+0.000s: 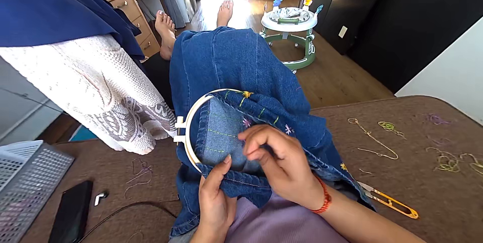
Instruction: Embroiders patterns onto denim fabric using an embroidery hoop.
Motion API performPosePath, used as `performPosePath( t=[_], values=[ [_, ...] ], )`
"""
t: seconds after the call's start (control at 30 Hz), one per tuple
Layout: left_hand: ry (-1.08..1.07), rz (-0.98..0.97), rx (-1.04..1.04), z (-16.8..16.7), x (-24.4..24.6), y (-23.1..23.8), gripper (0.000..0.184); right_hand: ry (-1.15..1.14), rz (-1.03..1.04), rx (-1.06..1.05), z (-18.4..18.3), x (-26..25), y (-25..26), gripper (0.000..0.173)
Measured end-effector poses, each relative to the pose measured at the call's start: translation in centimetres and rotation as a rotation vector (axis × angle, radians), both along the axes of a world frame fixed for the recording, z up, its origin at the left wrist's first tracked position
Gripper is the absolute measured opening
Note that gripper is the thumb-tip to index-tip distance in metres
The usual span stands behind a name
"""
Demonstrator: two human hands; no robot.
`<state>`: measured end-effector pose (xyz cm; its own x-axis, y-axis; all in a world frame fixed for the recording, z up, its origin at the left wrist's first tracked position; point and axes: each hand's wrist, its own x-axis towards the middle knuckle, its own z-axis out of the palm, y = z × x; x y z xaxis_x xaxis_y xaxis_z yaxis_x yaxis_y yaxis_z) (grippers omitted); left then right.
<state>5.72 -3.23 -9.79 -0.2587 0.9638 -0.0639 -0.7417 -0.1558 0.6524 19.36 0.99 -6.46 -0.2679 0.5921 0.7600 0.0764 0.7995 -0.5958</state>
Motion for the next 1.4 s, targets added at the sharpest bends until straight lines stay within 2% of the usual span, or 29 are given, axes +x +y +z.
performPosePath(
  t=[0.07,0.13,0.23,0.33,0.43,0.5,0.63,0.77,0.87,1.4],
  values=[
    [-0.008,-0.005,-0.037,0.1,-0.1,0.1,0.018,0.090,0.127,-0.182,0.7,0.9,-0.6,0.009],
    [-0.007,-0.007,-0.073,0.2,-0.1,0.0,0.019,0.093,0.120,-0.245,1.2,2.1,-0.9,0.010],
    [-0.021,-0.019,-0.096,0.4,-0.1,0.2,0.023,0.015,-0.081,-0.141,1.9,4.0,-1.3,0.008],
    [-0.036,-0.047,-0.094,0.4,0.0,0.3,0.030,-0.035,-0.177,-0.085,1.9,4.7,-1.5,0.008],
    [-0.055,-0.072,-0.103,0.4,-0.3,0.4,0.030,-0.077,-0.212,0.008,1.4,4.3,-1.7,0.010],
    [-0.070,-0.085,-0.103,0.3,-0.5,0.5,0.025,-0.112,-0.214,0.089,1.0,3.4,-2.5,0.014],
    [-0.100,-0.085,-0.083,-0.3,-0.5,0.6,0.016,-0.148,-0.126,0.092,-0.8,1.1,-3.5,0.013],
    [-0.079,-0.050,-0.106,-0.4,-0.3,0.7,0.024,-0.199,-0.381,0.129,-2.4,0.8,-1.7,0.014],
    [-0.076,-0.029,-0.127,-0.3,-0.1,0.7,0.024,-0.264,-0.480,0.162,-2.8,0.8,-1.6,0.016],
    [-0.071,-0.040,-0.106,-0.3,-0.2,0.6,0.023,-0.323,-0.487,0.121,-2.9,1.0,-1.2,0.018]
  ],
)
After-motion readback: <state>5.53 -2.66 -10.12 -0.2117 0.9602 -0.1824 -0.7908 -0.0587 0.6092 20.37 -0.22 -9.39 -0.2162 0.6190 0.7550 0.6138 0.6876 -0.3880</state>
